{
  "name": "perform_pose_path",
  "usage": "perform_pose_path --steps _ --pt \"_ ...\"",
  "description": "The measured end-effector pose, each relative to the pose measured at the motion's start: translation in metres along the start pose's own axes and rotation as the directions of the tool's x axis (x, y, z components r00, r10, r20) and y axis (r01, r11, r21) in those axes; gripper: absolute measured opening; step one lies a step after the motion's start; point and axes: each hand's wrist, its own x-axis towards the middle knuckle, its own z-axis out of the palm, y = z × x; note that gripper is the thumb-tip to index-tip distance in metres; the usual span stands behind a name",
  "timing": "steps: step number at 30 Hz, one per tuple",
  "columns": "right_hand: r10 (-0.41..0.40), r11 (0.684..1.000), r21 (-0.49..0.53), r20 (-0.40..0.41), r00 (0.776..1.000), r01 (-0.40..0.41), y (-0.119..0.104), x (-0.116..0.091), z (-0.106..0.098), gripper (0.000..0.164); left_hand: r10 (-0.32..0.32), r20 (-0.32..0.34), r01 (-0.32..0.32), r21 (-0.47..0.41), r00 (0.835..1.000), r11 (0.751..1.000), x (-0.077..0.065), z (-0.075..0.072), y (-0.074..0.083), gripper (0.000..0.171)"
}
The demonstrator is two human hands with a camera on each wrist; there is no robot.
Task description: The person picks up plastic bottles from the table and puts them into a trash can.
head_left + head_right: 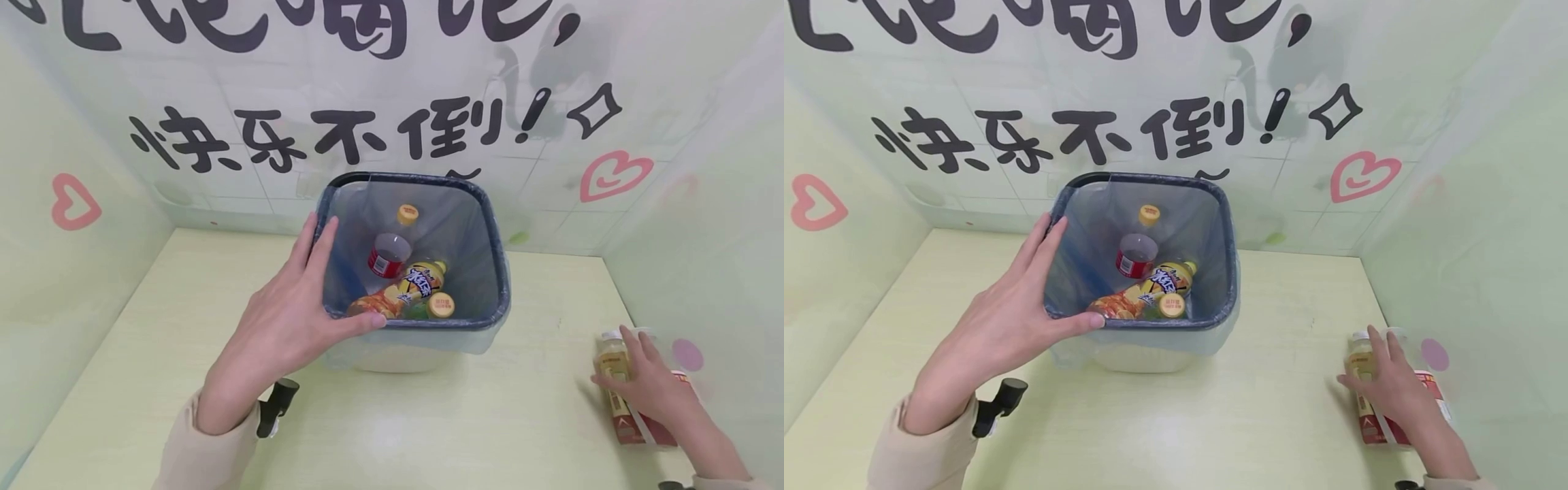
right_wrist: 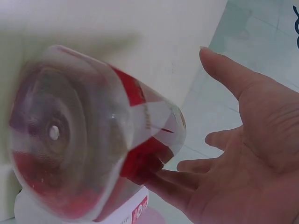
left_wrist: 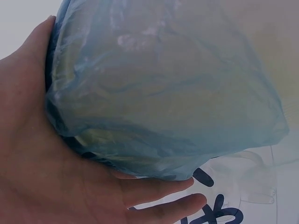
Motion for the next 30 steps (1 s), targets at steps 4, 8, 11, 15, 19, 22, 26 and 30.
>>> perform_pose_path --steps 4,8,11,15,19,22,26,30 --pt "-0.005 1.000 -0.009 -0.008 1.000 0.005 0.002 0.001 0.003 0.112 0.001 0.002 -0.001 -0.003 1.000 1.000 0.000 0.001 0.000 0.127" --pt "-0.022 1.000 -0.012 0.008 1.000 0.022 0.003 0.001 0.007 0.115 -0.005 0.006 0.005 -0.009 1.000 1.000 0.000 0.001 -0.001 0.127" --pt "-0.038 0.999 -0.012 0.026 0.999 0.039 0.001 0.000 0.016 0.119 -0.011 0.008 0.011 -0.011 1.000 1.000 0.000 0.001 0.000 0.126" --pt "-0.068 0.998 0.006 0.002 0.998 0.068 -0.003 0.001 0.035 0.120 -0.014 0.007 0.014 -0.011 1.000 1.000 0.000 0.001 0.001 0.124" --pt "-0.071 0.997 0.011 -0.040 0.997 0.071 -0.007 0.001 0.044 0.117 -0.017 0.003 0.017 -0.012 1.000 1.000 -0.001 0.001 0.001 0.124" --pt "-0.057 0.998 0.015 -0.051 0.997 0.058 -0.007 0.001 0.045 0.116 -0.022 0.002 0.022 -0.011 1.000 1.000 -0.001 0.000 0.000 0.124" --pt "-0.039 0.999 0.020 -0.048 0.998 0.040 -0.006 0.001 0.045 0.115 -0.024 0.005 0.024 -0.013 1.000 1.000 -0.001 0.001 0.001 0.124" --pt "-0.039 0.999 0.014 -0.058 0.998 0.039 -0.006 -0.001 0.045 0.113 -0.025 0.011 0.025 -0.016 1.000 1.000 -0.001 0.001 0.002 0.124"
